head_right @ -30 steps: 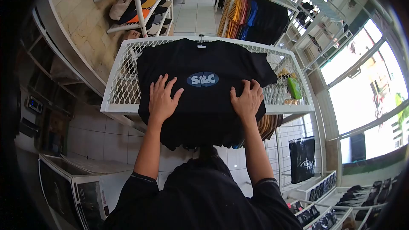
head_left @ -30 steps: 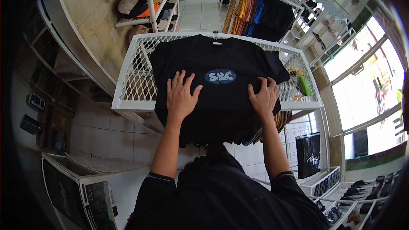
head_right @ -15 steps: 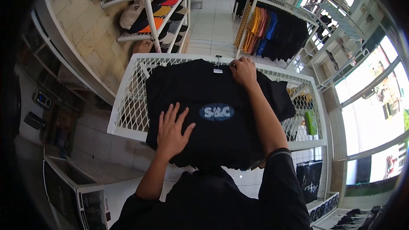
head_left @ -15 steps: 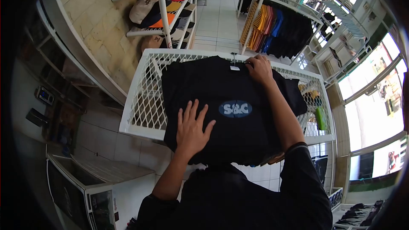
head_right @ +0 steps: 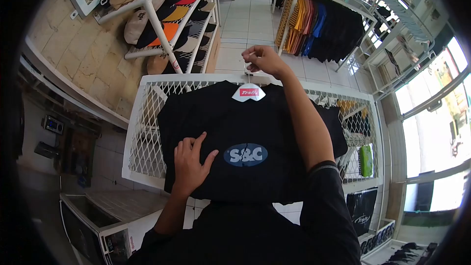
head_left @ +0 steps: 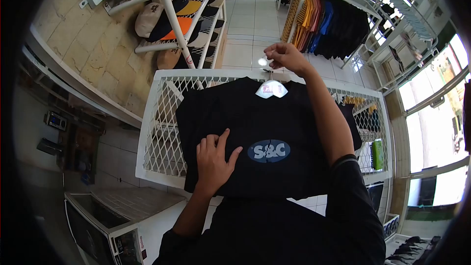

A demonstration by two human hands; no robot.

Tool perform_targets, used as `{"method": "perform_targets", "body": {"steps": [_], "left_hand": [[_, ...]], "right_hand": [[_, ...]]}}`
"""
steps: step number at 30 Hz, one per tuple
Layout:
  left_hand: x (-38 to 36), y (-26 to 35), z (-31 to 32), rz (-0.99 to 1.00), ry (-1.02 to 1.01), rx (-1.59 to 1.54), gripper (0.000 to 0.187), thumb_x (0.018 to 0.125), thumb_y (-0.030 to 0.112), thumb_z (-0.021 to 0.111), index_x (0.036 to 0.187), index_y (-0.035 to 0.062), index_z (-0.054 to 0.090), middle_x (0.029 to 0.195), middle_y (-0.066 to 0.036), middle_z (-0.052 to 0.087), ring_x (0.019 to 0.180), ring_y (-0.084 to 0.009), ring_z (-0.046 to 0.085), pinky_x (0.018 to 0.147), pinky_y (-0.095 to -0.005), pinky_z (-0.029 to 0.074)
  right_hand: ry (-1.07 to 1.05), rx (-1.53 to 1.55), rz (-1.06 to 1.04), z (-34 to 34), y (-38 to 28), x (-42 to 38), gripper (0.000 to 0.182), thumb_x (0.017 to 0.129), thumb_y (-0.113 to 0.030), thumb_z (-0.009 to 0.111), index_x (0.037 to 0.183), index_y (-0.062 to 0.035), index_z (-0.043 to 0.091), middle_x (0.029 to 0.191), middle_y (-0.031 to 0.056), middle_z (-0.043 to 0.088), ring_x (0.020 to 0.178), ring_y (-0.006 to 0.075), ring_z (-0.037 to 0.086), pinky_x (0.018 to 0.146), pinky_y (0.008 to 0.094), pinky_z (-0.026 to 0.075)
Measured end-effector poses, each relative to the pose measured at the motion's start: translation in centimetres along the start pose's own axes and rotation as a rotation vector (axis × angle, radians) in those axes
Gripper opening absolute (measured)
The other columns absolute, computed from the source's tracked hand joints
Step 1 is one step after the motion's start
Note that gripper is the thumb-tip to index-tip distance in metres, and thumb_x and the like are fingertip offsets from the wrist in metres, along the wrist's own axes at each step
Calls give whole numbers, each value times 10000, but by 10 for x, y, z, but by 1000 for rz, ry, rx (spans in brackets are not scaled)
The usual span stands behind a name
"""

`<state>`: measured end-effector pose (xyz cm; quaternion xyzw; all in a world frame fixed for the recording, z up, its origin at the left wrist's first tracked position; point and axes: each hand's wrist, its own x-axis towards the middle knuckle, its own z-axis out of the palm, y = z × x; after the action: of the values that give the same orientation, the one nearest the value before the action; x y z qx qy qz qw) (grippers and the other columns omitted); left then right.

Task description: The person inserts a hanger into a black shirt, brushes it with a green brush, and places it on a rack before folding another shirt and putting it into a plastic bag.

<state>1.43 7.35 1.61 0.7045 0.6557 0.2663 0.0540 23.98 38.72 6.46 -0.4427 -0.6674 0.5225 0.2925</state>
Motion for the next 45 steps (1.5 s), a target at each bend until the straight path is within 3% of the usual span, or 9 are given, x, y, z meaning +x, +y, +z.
{"method": "perform_targets", "body": {"steps": [7, 13, 15, 18, 24, 31, 36, 41, 45], "left_hand": [[44, -8, -24, 16, -274, -43, 556, 907, 383, 765, 1320, 30, 651, 1077, -163, 606, 952, -310, 624, 834, -423, 488], [173, -7, 26, 328, 328, 101, 458, 942, 313, 724, 1305, 47, 635, 1020, -106, 679, 967, -322, 632, 876, -457, 478], [198, -16, 44, 274, 158, 77, 460, 949, 302, 713, 1321, 46, 629, 1045, -109, 671, 976, -321, 628, 865, -460, 475], [206, -22, 71, 250, 81, 46, 457, 956, 275, 700, 1347, 51, 624, 1054, -107, 661, 977, -319, 628, 849, -460, 471], [194, -17, 90, 240, 255, 70, 447, 936, 244, 718, 1337, 62, 644, 984, -94, 649, 940, -296, 647, 810, -428, 486], [194, -18, 89, 256, 314, 21, 421, 929, 225, 727, 1314, 66, 666, 963, -96, 647, 898, -297, 661, 759, -432, 516], [193, -20, 91, 260, 294, 37, 444, 946, 252, 713, 1344, 69, 642, 987, -85, 654, 922, -276, 657, 768, -422, 517], [194, -20, 92, 250, 323, 7, 414, 939, 235, 718, 1314, 70, 664, 978, -102, 657, 909, -303, 661, 778, -431, 525], [193, -19, 92, 241, 316, 9, 412, 945, 248, 709, 1316, 73, 664, 1004, -101, 667, 933, -300, 668, 788, -428, 532]], "right_hand": [[138, 216, -72, 8, -13, 64, 185, 985, -138, 709, 1133, -29, 720, 983, 40, 730, 800, 115, 640, 747, 285, 575], [155, 193, -106, 6, -21, 78, 243, 953, -172, 770, 1126, -6, 729, 988, 45, 747, 796, 107, 656, 743, 271, 570], [223, 166, -146, 6, -19, 72, 244, 943, -179, 768, 1107, -2, 736, 957, 84, 757, 817, 162, 716, 735, 316, 587], [709, -524, -530, 18, -15, 32, 239, 910, -233, 750, 1069, -55, 739, 995, 145, 759, 876, 302, 745, 798, 421, 572], [429, -927, -349, 61, 7, -75, 210, 897, -273, 717, 896, -63, 710, 749, 142, 726, 668, 351, 722, 599, 455, 571], [514, -1165, -245, 92, 37, -72, 158, 885, -195, 684, 921, -44, 655, 773, 135, 723, 636, 328, 734, 543, 436, 575], [567, -1055, -218, 87, 44, -71, 180, 860, -172, 685, 986, -44, 674, 809, 142, 738, 688, 326, 741, 609, 436, 585], [380, -175, -216, 87, 19, -93, 384, 833, -138, 722, 1201, -34, 694, 733, 75, 687, 674, 173, 688, 659, 339, 543], [297, 52, -267, 81, 25, -110, 367, 829, -122, 726, 1186, -42, 702, 685, 35, 638, 622, 125, 618, 635, 295, 510]]}}
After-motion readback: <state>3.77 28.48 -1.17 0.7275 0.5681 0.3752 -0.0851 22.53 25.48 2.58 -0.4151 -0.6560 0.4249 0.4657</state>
